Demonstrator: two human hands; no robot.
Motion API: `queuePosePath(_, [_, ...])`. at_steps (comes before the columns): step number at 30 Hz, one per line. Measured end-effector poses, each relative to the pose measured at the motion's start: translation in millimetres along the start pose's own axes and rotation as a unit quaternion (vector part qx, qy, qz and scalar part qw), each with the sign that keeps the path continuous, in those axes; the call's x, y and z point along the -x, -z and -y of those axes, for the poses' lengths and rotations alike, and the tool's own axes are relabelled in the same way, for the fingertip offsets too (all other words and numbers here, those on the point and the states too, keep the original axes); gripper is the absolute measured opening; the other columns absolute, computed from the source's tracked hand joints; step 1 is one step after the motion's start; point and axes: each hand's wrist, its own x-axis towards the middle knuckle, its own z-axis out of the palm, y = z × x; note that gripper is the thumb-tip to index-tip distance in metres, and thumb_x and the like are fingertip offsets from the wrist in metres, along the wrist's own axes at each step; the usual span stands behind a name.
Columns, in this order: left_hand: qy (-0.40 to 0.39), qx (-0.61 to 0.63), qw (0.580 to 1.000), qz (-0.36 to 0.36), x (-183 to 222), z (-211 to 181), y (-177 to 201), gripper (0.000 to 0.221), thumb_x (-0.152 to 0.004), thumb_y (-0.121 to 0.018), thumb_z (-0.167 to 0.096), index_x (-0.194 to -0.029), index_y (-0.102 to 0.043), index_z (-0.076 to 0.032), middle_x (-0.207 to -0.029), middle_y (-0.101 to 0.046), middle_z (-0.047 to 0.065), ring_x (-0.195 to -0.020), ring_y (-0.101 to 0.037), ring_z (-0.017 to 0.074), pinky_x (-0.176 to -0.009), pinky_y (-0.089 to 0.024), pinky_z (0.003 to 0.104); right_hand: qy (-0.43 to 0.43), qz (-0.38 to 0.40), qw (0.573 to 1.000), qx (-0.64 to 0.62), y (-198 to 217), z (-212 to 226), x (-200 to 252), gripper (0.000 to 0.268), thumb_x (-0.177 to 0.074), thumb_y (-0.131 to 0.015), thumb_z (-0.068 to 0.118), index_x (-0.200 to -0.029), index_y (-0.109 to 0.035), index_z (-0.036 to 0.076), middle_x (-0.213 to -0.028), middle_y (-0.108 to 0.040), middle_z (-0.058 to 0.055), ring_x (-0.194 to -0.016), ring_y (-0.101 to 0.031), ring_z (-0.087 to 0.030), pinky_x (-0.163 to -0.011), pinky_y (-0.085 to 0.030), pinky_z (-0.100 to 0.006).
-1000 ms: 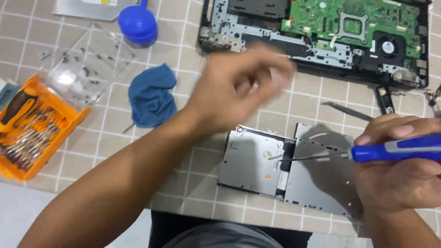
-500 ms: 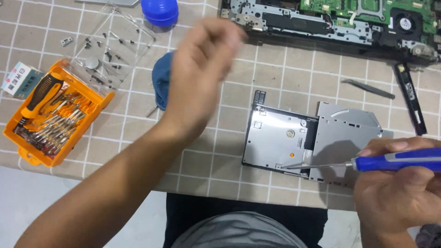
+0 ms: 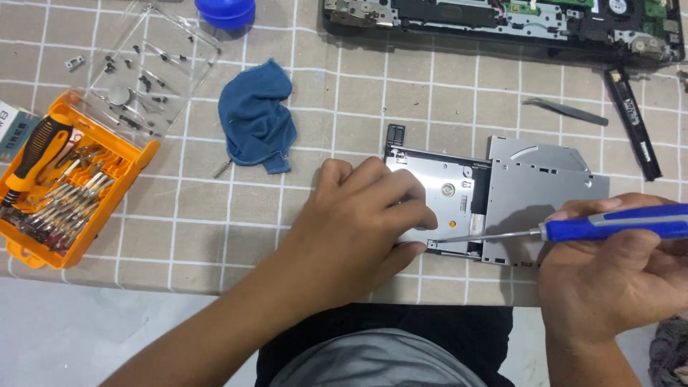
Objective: Tightening small screws and adjusting components on a laptop hardware part using a screwdriver and tweezers.
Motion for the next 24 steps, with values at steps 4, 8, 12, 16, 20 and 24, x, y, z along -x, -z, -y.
queuePosePath(4, [0.023, -0.031, 0.999, -0.036, 2, -6, -9, 0.019, -0.074, -0.078, -0.025, -0.088, -0.067, -0.019, -0.097, -0.056, -0.002, -0.091, -0.049, 0.0241, -0.073, -0.03, 0.042, 0.03, -0.011, 0.999, -0.016, -2, -4, 0, 0.02, -0.116, -0.05, 0.022, -0.124, -0.032, 0.019, -0.105, -0.044, -0.019, -0.089, -0.049, -0.028, -0.074, -0.052, -0.046])
queuePosePath(8, [0.025, -0.047, 0.998, -0.04, 6, -10, -9, 0.021, -0.073, -0.079, -0.027, -0.088, -0.066, -0.02, -0.101, -0.055, -0.002, -0.093, -0.048, 0.0243, -0.073, -0.03, 0.042, -0.014, -0.051, 0.997, -0.059, -5, -4, 1, 0.037, -0.104, -0.064, 0.036, -0.118, -0.036, 0.018, -0.104, -0.044, -0.015, -0.086, -0.05, -0.025, -0.068, -0.053, -0.042])
queuePosePath(12, [0.007, -0.131, 0.987, -0.094, 13, -15, -15, 0.017, -0.072, -0.082, -0.028, -0.082, -0.069, -0.024, -0.1, -0.06, -0.005, -0.093, -0.054, 0.0223, -0.074, -0.033, 0.041, 0.026, -0.008, 0.999, -0.028, -1, -2, 3, 0.023, -0.116, -0.051, 0.016, -0.128, -0.033, 0.023, -0.111, -0.044, -0.019, -0.094, -0.05, -0.029, -0.074, -0.052, -0.046])
queuePosePath(16, [-0.018, -0.131, 0.984, -0.121, 20, -17, -17, 0.018, -0.078, -0.075, -0.01, -0.082, -0.062, -0.022, -0.105, -0.063, -0.002, -0.096, -0.057, 0.0249, -0.077, -0.034, 0.045, 0.015, -0.022, 0.999, -0.019, -10, 7, 1, 0.022, -0.111, -0.046, 0.008, -0.123, -0.035, 0.022, -0.106, -0.046, -0.017, -0.091, -0.051, -0.027, -0.073, -0.05, -0.043])
queuePosePath(20, [-0.02, -0.121, 0.983, -0.135, 21, -15, -19, 0.017, -0.081, -0.073, -0.012, -0.081, -0.061, -0.024, -0.105, -0.063, -0.004, -0.097, -0.057, 0.0241, -0.079, -0.033, 0.046, 0.049, -0.015, 0.999, -0.014, -7, 3, 1, 0.035, -0.11, -0.04, -0.009, -0.126, -0.033, 0.022, -0.103, -0.046, -0.021, -0.088, -0.05, -0.03, -0.074, -0.055, -0.05])
queuePosePath(24, [-0.021, -0.109, 0.984, -0.137, 20, -16, -17, 0.02, -0.078, -0.075, -0.009, -0.08, -0.059, -0.022, -0.104, -0.063, -0.003, -0.096, -0.057, 0.0251, -0.08, -0.034, 0.046, 0.028, -0.05, 0.998, -0.01, -10, 7, 2, 0.039, -0.098, -0.032, -0.012, -0.121, -0.033, 0.019, -0.097, -0.046, -0.021, -0.078, -0.049, -0.031, -0.066, -0.054, -0.047])
